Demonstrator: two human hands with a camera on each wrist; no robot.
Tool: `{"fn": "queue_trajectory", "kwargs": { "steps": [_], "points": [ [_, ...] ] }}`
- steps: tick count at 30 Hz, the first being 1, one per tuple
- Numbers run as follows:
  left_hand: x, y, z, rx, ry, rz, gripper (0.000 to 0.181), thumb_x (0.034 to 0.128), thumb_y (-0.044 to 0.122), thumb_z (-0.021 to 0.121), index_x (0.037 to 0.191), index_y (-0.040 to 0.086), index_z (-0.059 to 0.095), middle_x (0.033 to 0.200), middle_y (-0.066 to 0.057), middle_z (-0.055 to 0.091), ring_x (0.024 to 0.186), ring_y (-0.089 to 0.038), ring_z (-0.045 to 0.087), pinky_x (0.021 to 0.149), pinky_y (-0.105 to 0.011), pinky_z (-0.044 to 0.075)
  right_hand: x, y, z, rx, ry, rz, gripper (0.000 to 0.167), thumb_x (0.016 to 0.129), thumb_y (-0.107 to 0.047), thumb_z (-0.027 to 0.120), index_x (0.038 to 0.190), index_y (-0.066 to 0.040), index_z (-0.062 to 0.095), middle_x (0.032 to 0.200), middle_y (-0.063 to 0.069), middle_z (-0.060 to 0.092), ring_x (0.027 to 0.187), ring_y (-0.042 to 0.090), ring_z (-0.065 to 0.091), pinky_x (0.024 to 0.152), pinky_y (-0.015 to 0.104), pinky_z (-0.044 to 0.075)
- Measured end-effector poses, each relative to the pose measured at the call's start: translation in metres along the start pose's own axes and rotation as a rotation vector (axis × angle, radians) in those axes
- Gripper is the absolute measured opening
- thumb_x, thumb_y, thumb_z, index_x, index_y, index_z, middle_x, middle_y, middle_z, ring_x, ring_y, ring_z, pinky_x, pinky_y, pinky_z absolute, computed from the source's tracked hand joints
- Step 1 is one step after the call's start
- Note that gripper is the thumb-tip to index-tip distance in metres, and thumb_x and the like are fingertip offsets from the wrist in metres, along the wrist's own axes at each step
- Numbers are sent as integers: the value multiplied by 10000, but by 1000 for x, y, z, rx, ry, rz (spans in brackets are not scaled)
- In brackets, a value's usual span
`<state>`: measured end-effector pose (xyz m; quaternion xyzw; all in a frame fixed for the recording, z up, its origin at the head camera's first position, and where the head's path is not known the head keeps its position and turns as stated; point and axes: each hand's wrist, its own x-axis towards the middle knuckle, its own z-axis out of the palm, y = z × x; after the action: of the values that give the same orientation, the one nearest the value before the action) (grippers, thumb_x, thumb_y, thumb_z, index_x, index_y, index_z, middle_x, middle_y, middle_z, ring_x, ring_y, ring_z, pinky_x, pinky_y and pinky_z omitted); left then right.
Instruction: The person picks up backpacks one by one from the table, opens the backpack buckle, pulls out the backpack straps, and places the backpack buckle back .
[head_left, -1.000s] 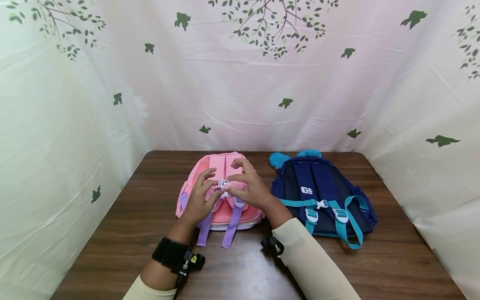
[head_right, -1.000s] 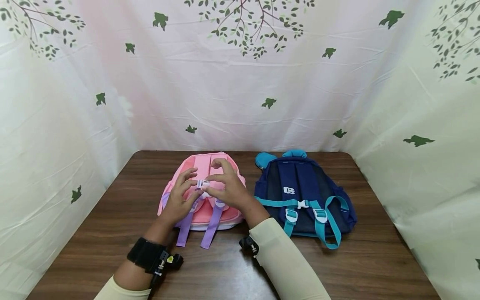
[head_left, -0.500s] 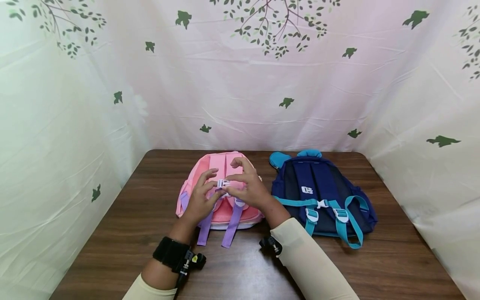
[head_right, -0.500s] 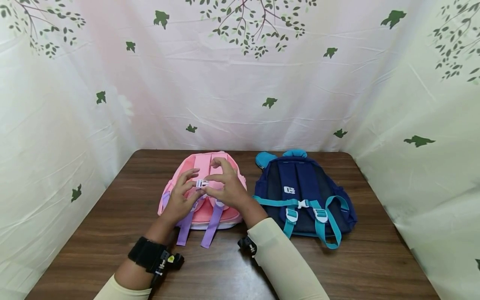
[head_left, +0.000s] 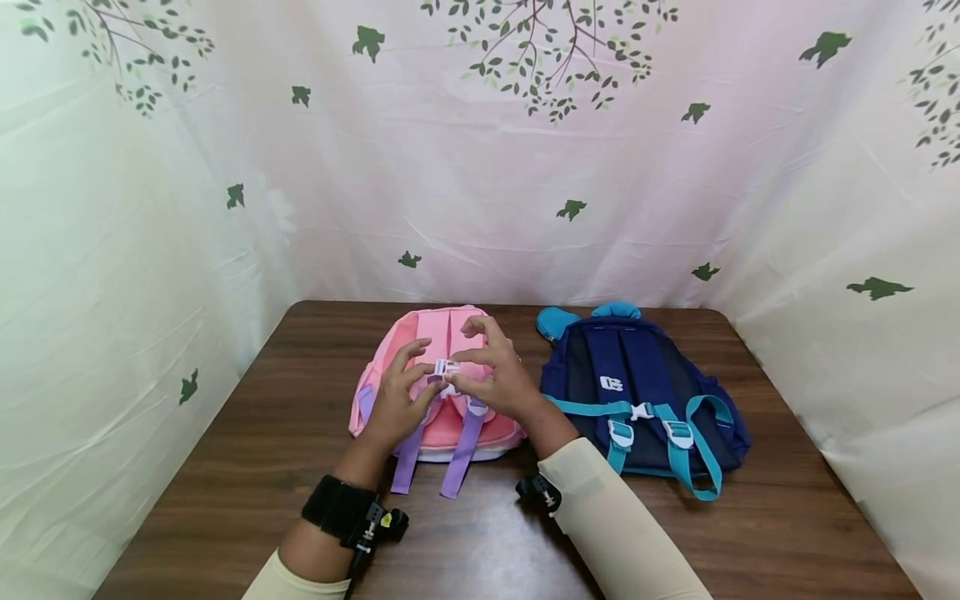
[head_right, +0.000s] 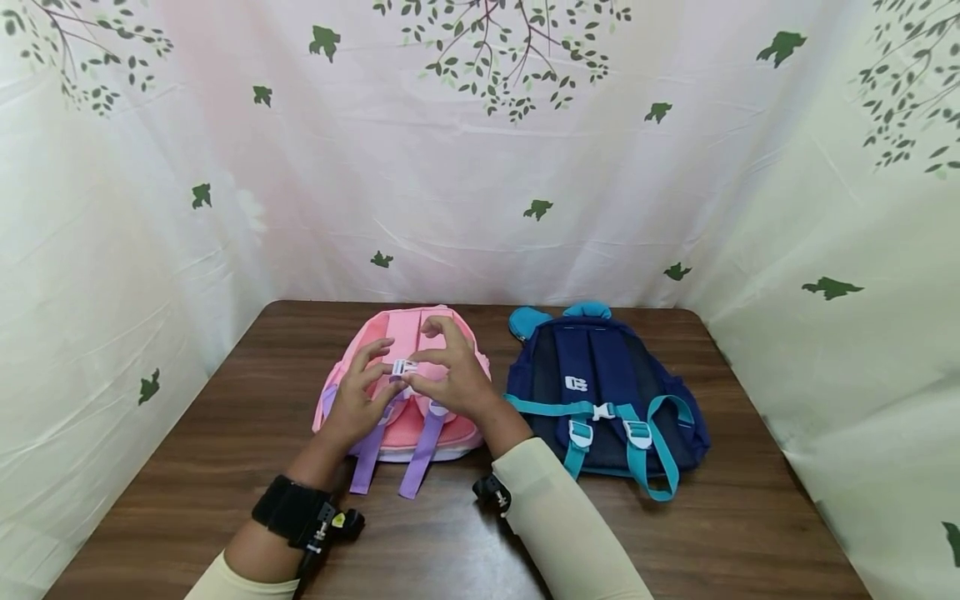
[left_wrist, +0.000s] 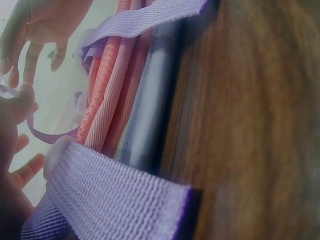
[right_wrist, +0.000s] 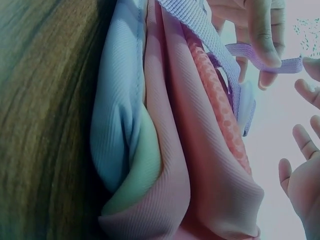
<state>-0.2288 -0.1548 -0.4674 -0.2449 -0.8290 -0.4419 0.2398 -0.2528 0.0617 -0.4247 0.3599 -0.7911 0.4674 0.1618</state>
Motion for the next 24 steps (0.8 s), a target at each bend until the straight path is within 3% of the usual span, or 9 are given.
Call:
{"fn": "queue_trajectory", "kwargs": {
  "steps": [4, 15, 21, 24],
  "points": [
    [0, 0, 0, 15, 5, 17, 164, 950, 52, 835, 1105, 13, 802, 1576, -181, 562, 1408, -501, 578, 1167, -681, 482, 0, 0, 2, 13, 22, -1, 183, 886, -109, 873, 1052, -33, 869, 1405, 186, 544, 1349, 363, 502, 1042, 635, 453],
    [1, 2, 0, -9, -40, -15, 139, 970, 70, 822, 1101, 26, 813, 1585, -158, 557, 1411, -491, 588, 1157, -661, 508, -2, 1, 4, 42, 79, -3, 179, 890, -92, 871, 1048, -6, 860, 1417, 217, 524, 1334, 389, 528, 1059, 751, 472],
    [-2, 0, 0, 14, -60, 63, 151, 941, 19, 831, 1092, 10, 832, 1578, -211, 542, 1384, -500, 605, 1098, -714, 522, -1, 2, 5, 44, 102, -23, 194, 887, -79, 878, 1059, 9, 854, 1399, 225, 520, 1334, 401, 511, 1064, 716, 461],
    [-3, -1, -2, 31, -44, 75, 186, 944, 15, 825, 1129, -1, 822, 1579, -229, 535, 1376, -514, 604, 1093, -721, 522, 0, 2, 3, 19, 93, -24, 195, 893, -102, 883, 1058, 1, 859, 1401, 218, 532, 1336, 398, 510, 1059, 709, 443]
  ]
}}
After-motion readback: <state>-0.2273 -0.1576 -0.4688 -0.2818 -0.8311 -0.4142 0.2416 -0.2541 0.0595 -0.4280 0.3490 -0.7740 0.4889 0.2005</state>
